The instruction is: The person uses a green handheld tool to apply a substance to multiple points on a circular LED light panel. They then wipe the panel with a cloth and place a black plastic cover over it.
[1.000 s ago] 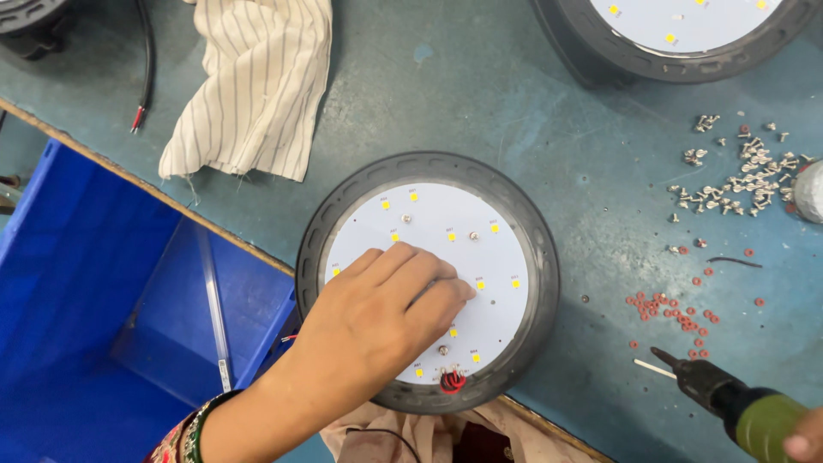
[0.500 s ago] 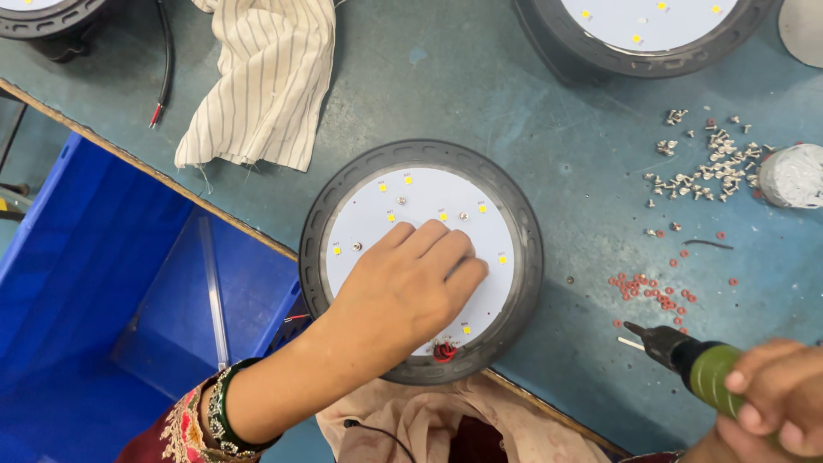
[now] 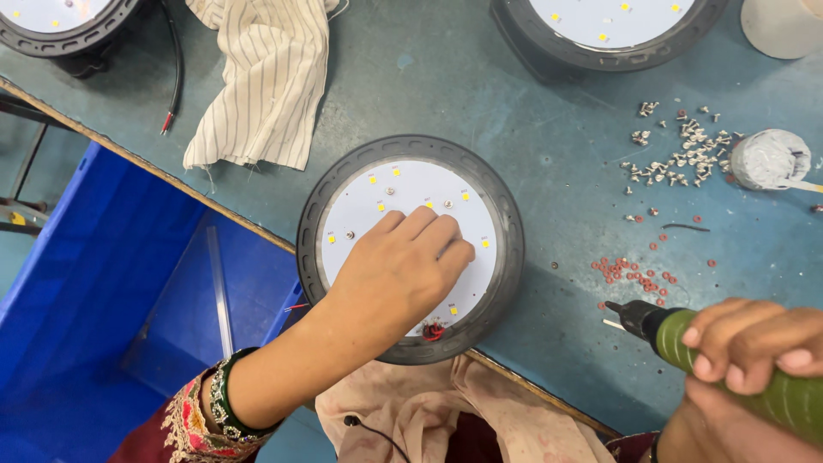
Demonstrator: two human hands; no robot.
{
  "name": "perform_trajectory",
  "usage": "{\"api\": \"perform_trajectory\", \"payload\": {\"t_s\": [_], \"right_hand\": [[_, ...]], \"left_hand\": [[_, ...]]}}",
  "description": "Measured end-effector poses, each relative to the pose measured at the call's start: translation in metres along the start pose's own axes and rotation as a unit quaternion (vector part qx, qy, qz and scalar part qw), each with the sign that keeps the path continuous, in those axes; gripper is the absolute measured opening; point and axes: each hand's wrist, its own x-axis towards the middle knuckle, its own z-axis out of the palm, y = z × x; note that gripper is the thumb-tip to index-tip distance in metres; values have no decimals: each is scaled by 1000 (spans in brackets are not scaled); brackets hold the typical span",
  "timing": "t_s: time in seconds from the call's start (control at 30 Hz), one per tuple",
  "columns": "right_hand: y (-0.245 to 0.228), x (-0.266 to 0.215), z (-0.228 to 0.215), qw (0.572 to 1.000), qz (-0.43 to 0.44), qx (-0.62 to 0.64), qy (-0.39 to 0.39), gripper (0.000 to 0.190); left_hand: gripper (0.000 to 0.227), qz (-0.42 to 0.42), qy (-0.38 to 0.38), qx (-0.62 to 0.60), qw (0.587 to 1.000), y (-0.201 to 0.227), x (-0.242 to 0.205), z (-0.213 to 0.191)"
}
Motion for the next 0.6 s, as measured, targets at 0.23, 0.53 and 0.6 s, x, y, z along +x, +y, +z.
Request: {"api": "perform_trajectory", "payload": {"t_s": [0.23, 0.53, 0.6], "right_hand": [[6, 5, -15, 998, -20, 19, -54, 25], [4, -4, -6, 1000, -15, 20, 14, 20], [4, -8, -2, 998, -37, 2, 57, 31]], "left_hand": [[10, -1, 8, -16, 1000, -2, 3, -2], [14, -110, 80, -224, 965, -27, -17, -6], [14, -103, 98, -232, 962, -33, -21, -4]]}}
